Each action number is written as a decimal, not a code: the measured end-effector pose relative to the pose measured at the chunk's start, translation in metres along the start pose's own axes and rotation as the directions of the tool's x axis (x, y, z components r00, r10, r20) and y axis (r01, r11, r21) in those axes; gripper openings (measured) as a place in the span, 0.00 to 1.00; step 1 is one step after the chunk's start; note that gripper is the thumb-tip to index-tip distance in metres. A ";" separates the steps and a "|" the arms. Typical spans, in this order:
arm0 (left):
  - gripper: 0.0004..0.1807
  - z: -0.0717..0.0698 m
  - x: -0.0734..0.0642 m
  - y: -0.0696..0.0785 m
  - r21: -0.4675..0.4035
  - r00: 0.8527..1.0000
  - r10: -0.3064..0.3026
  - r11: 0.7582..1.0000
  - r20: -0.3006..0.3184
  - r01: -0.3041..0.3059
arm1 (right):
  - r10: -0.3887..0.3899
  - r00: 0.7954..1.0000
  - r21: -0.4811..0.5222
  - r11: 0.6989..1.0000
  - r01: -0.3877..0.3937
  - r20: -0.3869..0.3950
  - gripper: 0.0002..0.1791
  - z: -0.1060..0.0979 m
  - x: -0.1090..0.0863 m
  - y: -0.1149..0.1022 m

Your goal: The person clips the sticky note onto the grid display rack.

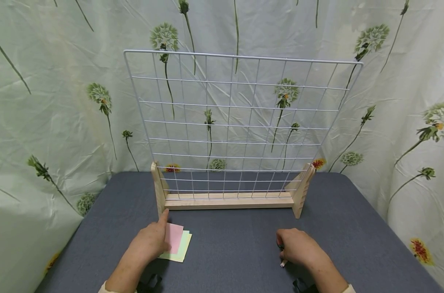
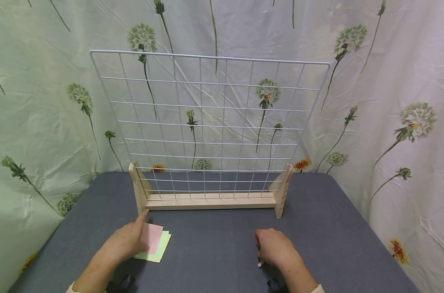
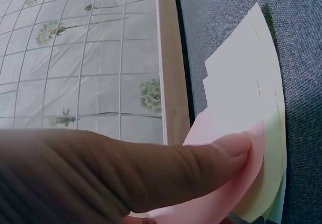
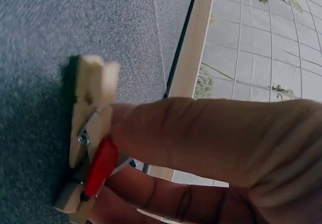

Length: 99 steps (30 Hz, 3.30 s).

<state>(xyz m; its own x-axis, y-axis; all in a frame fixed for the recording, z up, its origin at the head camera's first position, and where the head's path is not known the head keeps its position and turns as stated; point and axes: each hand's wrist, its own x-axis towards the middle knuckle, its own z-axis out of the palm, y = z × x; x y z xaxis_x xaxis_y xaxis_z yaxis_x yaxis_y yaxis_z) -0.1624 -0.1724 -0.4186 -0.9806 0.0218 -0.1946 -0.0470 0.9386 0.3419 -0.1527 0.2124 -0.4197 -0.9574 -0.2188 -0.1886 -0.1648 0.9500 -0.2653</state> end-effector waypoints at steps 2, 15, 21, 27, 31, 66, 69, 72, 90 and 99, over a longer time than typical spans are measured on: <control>0.57 0.000 0.000 0.000 0.005 1.000 -0.008 1.000 -0.004 0.008 | -0.010 1.000 -0.005 1.000 0.010 -0.021 0.18 0.001 -0.001 0.001; 0.40 0.000 -0.002 -0.002 0.053 0.999 0.035 0.998 -0.028 -0.034 | -0.028 0.997 -0.014 1.000 0.028 -0.065 0.14 -0.001 -0.002 0.001; 0.41 -0.004 -0.005 -0.003 0.014 0.995 0.096 0.995 -0.027 -0.096 | -0.008 0.999 0.002 1.000 0.008 -0.047 0.13 -0.005 -0.003 0.000; 0.45 -0.006 -0.007 -0.003 -0.030 0.989 0.144 0.989 -0.038 -0.145 | -0.002 0.999 0.022 1.000 0.003 -0.051 0.13 -0.006 -0.002 0.000; 0.40 -0.007 -0.008 -0.003 -0.027 0.987 0.147 0.988 -0.068 -0.149 | -0.027 0.998 0.031 0.999 0.028 -0.058 0.14 -0.007 -0.002 -0.001; 0.05 -0.010 -0.007 0.000 -0.043 0.930 0.171 0.980 -0.324 -0.195 | -0.121 0.977 -0.043 0.992 0.115 -0.178 0.05 -0.009 -0.002 -0.007; 0.05 -0.010 -0.007 0.000 -0.069 0.933 0.162 0.979 -0.321 -0.194 | -0.165 0.959 -0.052 0.986 0.157 -0.231 0.07 -0.007 -0.002 -0.006; 0.07 -0.011 -0.005 0.002 -0.096 0.939 0.148 0.978 -0.310 -0.186 | -0.204 0.938 -0.067 0.979 0.192 -0.282 0.08 -0.006 -0.002 -0.005; 0.05 -0.012 -0.002 0.005 -0.228 0.883 0.102 0.947 -0.459 -0.227 | -0.194 0.910 -0.014 0.979 0.203 -0.365 0.07 -0.004 0.000 -0.011; 0.05 -0.012 -0.005 0.006 -0.293 0.880 0.071 0.928 -0.470 -0.231 | -0.263 0.882 -0.035 0.962 0.272 -0.391 0.08 -0.004 0.000 -0.008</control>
<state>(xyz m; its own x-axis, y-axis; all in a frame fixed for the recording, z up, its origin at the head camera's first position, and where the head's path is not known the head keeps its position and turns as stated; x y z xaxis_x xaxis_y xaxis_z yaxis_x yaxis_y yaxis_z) -0.1604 -0.1713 -0.4051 -0.9555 -0.0765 0.2849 0.1271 0.7647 0.6318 -0.1524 0.2054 -0.4141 -0.8936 -0.3560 0.2733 -0.4269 0.8621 -0.2730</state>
